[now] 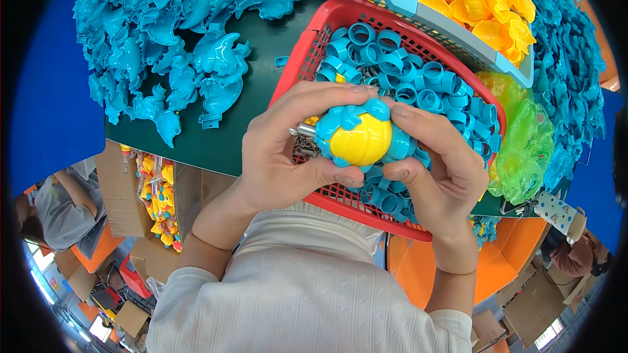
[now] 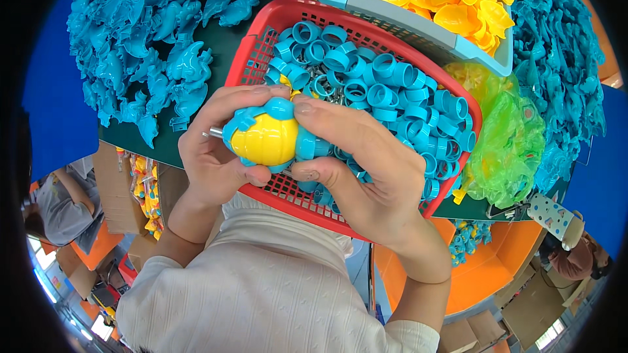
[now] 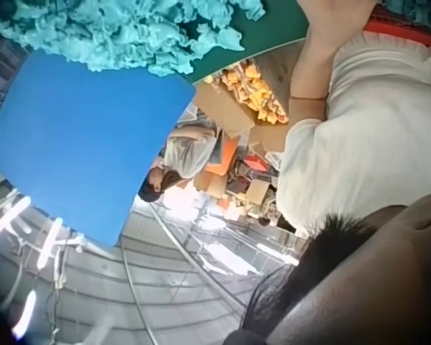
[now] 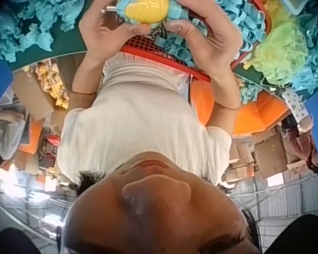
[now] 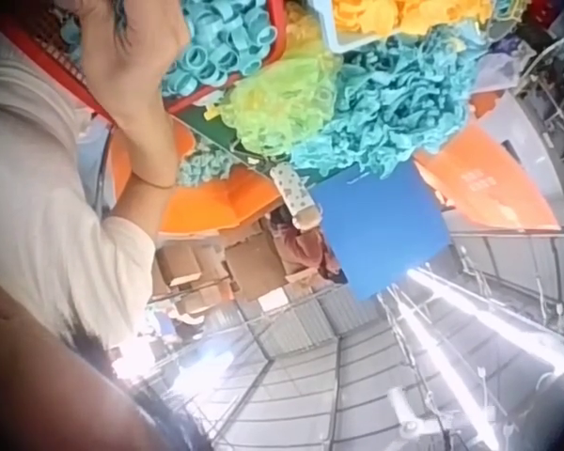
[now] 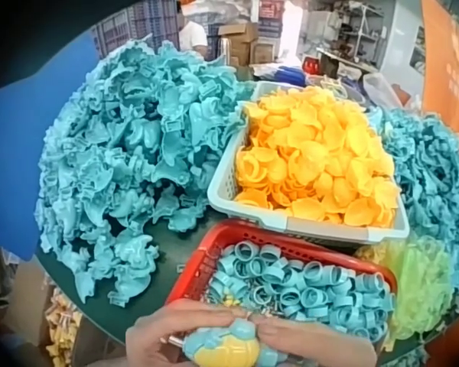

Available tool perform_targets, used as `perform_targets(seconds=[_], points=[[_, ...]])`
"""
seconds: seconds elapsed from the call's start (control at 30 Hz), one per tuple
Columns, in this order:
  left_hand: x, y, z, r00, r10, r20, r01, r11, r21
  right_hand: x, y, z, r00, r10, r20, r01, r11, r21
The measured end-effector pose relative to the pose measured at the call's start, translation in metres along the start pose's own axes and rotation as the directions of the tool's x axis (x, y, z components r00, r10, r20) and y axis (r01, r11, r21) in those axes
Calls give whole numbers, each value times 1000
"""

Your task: Manually assembling small plastic toy parts into completed animal-shaped toys.

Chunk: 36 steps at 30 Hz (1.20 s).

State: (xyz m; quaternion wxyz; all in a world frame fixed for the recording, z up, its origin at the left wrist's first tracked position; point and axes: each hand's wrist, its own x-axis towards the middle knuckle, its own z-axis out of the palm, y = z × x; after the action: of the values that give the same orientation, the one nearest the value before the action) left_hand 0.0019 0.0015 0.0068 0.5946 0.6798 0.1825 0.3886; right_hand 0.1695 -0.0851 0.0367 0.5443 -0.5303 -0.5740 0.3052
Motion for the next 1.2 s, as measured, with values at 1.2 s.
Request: perform_targets(seconds=[1.2], points=[[-4,2,9,976,194,-98,-177,972,156,-1,-6,-5,987,0,159,9,998,-55]])
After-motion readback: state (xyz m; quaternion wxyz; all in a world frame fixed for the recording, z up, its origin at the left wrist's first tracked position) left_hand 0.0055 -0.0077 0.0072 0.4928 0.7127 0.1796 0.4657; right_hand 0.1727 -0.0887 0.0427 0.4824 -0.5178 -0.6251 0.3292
